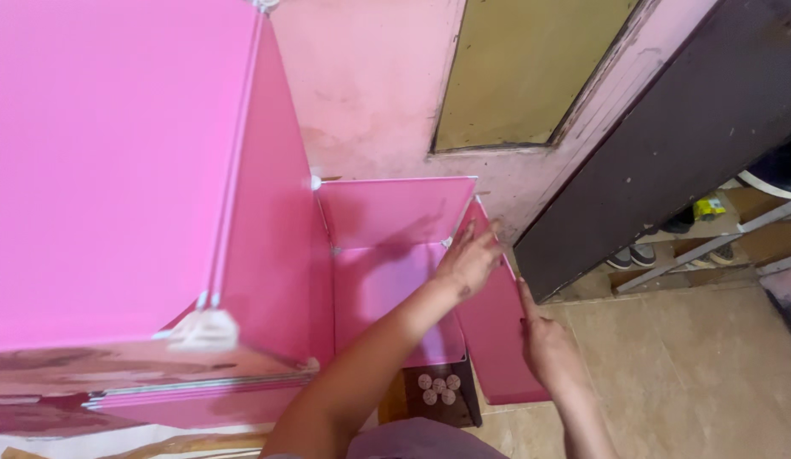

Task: The person assembles a pink fabric-panel cube storage organizer on the floor. They align fabric-covered panels into a cube shape, fit the panels into white plastic corner connectors, and press the connectors onto the panel edges to join the sides, working around the cube to secure each corner.

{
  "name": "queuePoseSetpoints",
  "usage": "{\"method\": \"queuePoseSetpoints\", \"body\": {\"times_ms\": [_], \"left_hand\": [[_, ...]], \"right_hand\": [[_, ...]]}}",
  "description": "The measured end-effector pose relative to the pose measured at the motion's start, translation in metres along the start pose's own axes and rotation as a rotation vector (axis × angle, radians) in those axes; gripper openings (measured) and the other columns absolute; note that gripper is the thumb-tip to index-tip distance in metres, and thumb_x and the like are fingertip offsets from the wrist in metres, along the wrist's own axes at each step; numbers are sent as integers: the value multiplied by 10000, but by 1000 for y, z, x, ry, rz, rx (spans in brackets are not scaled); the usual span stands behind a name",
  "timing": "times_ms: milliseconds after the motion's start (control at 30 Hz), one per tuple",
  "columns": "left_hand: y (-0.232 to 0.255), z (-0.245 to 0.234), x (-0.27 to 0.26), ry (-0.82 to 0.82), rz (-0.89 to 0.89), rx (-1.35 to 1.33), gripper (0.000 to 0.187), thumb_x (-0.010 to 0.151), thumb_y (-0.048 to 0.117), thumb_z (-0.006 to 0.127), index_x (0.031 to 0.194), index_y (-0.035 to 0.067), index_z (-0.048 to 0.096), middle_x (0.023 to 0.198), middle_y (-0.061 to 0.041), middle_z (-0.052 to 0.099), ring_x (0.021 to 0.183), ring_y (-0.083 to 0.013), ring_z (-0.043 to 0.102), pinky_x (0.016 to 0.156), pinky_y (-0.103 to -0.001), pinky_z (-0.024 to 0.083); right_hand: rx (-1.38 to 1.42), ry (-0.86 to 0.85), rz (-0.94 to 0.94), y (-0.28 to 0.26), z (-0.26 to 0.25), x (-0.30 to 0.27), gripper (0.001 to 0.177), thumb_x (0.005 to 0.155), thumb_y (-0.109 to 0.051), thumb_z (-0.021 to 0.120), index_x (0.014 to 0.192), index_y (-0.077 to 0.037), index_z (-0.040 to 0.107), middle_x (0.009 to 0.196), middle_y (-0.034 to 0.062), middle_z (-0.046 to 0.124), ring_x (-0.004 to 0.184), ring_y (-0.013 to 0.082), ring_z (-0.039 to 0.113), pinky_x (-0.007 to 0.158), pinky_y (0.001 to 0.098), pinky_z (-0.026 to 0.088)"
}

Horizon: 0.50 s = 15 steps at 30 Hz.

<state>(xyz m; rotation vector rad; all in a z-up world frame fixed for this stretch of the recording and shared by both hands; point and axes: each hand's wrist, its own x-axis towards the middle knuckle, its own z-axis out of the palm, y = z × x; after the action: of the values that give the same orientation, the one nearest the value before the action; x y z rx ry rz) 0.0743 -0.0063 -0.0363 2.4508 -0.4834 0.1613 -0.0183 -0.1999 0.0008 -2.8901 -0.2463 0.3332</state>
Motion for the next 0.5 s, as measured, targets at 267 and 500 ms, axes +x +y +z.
{"method": "queuePoseSetpoints", "body": {"times_ms": [267, 500], "left_hand": [[-47, 27, 61, 65, -150, -257, 452, 867, 77, 699, 1317, 77, 661, 1573, -325, 295, 1159, -415, 651, 1023, -381, 542], [-51, 28, 68, 59, -120, -472, 514, 886, 104, 696, 1387, 50, 592, 1403, -218, 618, 994, -318, 763, 926, -375, 598]], "right_hand": [[22, 85, -60, -2, 30, 48, 921, 842, -1, 530, 1639, -89, 78, 811, 280, 714, 733, 431, 723, 668, 524, 584], [48, 115, -62, 2, 55, 79, 914, 822, 3, 535, 1632, -76, 119, 775, 251, 714, 683, 422, 717, 627, 524, 582]]}}
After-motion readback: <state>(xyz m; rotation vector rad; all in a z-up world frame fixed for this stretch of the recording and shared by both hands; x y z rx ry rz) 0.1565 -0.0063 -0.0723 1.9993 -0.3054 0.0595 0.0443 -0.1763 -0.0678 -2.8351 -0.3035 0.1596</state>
